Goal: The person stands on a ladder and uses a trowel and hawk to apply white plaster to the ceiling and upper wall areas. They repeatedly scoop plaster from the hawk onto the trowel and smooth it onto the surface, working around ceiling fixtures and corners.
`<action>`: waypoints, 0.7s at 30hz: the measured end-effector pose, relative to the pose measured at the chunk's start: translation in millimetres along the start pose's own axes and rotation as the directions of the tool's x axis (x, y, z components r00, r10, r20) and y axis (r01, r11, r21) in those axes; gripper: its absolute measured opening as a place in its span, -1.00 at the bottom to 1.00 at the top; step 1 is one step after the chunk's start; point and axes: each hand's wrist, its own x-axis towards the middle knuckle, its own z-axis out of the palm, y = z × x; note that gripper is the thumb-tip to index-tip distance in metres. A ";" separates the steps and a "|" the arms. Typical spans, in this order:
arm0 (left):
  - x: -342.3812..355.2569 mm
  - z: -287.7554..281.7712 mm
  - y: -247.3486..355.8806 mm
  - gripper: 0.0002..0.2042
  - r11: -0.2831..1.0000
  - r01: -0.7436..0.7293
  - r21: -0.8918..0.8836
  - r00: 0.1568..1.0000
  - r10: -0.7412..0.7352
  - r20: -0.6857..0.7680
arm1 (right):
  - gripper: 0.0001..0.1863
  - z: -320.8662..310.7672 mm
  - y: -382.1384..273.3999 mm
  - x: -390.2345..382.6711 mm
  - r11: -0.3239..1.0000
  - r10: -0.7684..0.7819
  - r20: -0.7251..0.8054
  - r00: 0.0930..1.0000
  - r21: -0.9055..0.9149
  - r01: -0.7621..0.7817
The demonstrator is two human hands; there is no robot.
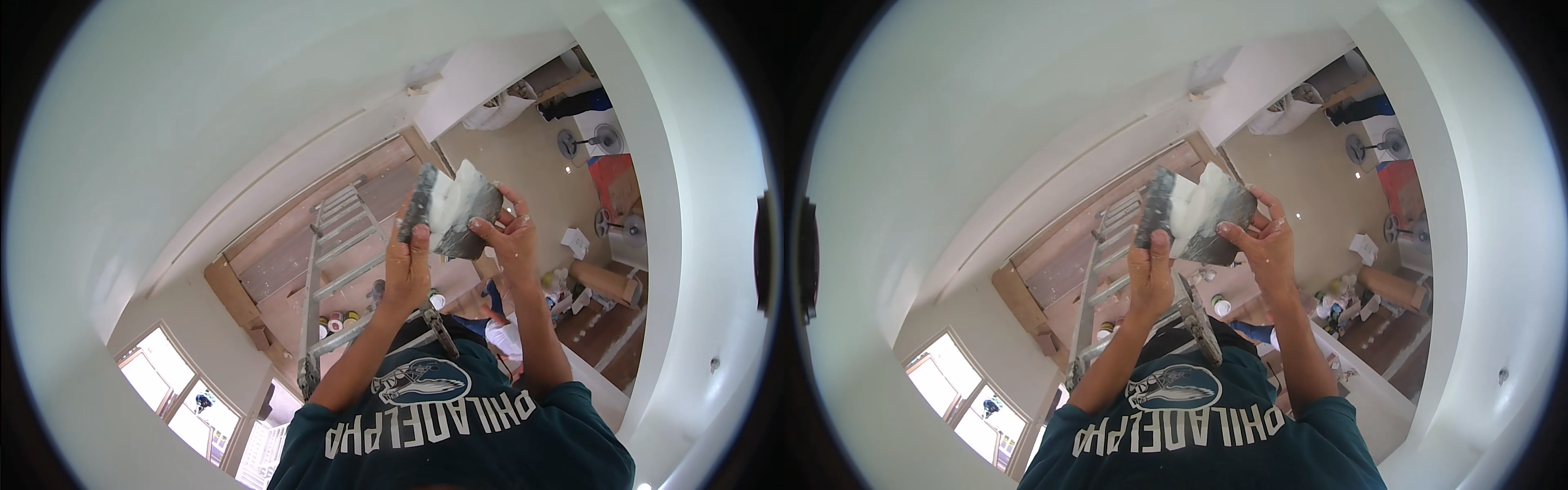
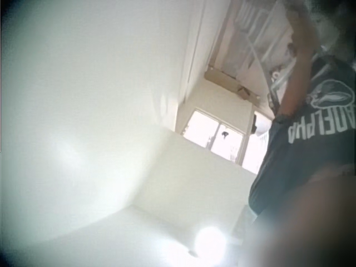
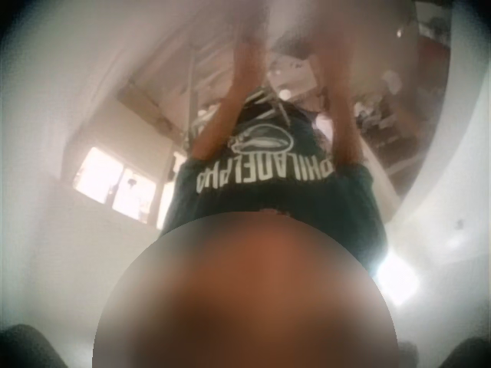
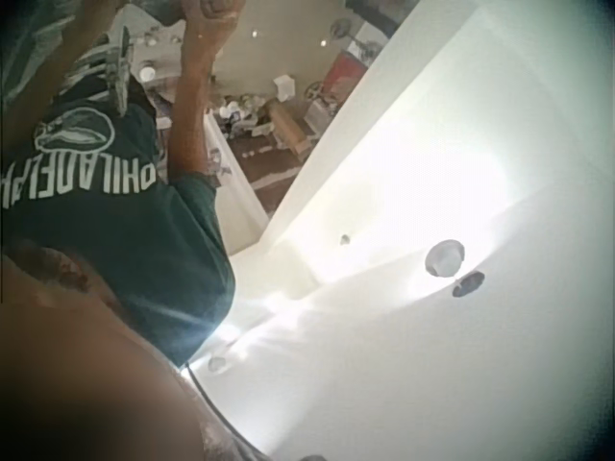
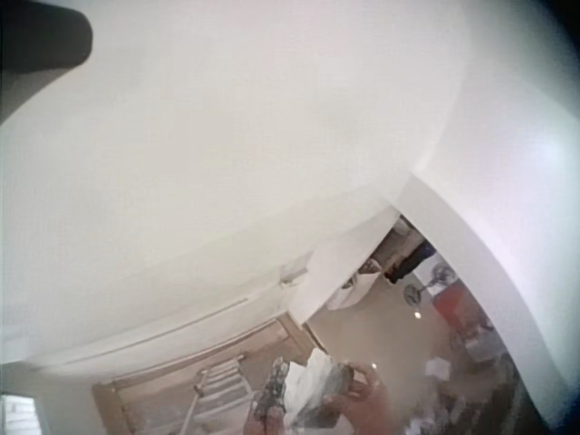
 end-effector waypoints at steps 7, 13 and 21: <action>-17.5 -1.6 8.7 -0.53 0.956 -0.033 0.293 0.977 -0.031 0.210 | -0.24 -6.7 -34.1 5.1 0.992 -0.094 -0.029 0.995 0.079 0.096; 7.5 -6.0 9.2 -0.67 0.811 0.304 -0.500 0.881 -0.440 -0.177 | -0.55 -26.8 -27.8 -22.5 0.913 -0.360 -0.029 0.932 -0.218 0.346; 13.4 -12.6 19.8 -0.72 0.749 0.376 -0.546 0.851 -0.512 -0.117 | -0.40 -9.8 -14.1 -20.7 0.358 -0.515 0.545 0.662 -0.565 0.743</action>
